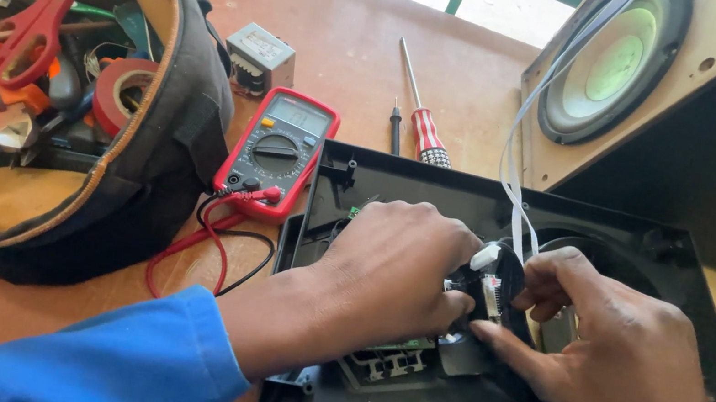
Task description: The person uses a screwdriver to loosen screws on a circuit board inside a black electronic device. They then disconnect a ribbon cable and use a multimeter to test various points on the circuit board with red and black probes.
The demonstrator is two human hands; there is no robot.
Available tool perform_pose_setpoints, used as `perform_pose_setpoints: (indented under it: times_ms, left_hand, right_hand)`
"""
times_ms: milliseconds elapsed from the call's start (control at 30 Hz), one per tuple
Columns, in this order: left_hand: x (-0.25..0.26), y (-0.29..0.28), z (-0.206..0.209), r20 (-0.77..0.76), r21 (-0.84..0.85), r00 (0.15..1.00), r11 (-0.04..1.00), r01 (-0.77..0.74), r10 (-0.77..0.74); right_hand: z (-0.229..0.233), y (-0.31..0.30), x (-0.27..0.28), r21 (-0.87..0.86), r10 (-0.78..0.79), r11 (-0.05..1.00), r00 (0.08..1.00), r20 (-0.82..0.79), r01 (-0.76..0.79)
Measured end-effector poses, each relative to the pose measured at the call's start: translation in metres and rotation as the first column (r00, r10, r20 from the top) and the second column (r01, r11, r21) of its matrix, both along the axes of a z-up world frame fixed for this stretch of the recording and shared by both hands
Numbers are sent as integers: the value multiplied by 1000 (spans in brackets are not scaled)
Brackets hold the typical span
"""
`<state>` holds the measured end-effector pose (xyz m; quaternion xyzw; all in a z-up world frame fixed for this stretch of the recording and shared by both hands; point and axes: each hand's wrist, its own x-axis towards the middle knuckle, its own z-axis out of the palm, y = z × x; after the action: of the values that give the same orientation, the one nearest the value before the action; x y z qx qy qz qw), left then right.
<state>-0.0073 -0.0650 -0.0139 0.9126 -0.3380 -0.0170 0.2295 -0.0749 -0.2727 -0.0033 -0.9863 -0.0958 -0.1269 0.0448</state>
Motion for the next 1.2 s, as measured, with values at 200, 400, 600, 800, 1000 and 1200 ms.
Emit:
perform_pose_setpoints:
  times_ms: [200, 400, 600, 800, 1000, 1200]
  left_hand:
    - [3, -1, -1, 15, -36, 1000, 999, -6, 7]
    - [2, 5, 0, 64, -209, 997, 976, 54, -41]
    - [0, 6, 1, 96, -322, 993, 942, 91, -63]
    - [1, 2, 1, 133, -276, 985, 950, 147, -113]
    - [2, 0, -2, 167, -269, 975, 944, 191, -150]
    - [2, 2, -1, 153, -217, 979, 961, 169, -138]
  right_hand:
    - [-1, 6, -5, -8, -69, 998, 997, 43, 69]
    - [18, 9, -8, 167, -218, 962, 976, -3, 215]
    - [30, 16, -12, 229, -16, 973, 991, 132, -15]
    - [23, 14, -7, 199, 136, 961, 955, 263, -191]
    - [18, 16, -3, 264, 89, 954, 975, 205, -143]
    - [16, 18, -1, 261, 134, 947, 969, 207, -187]
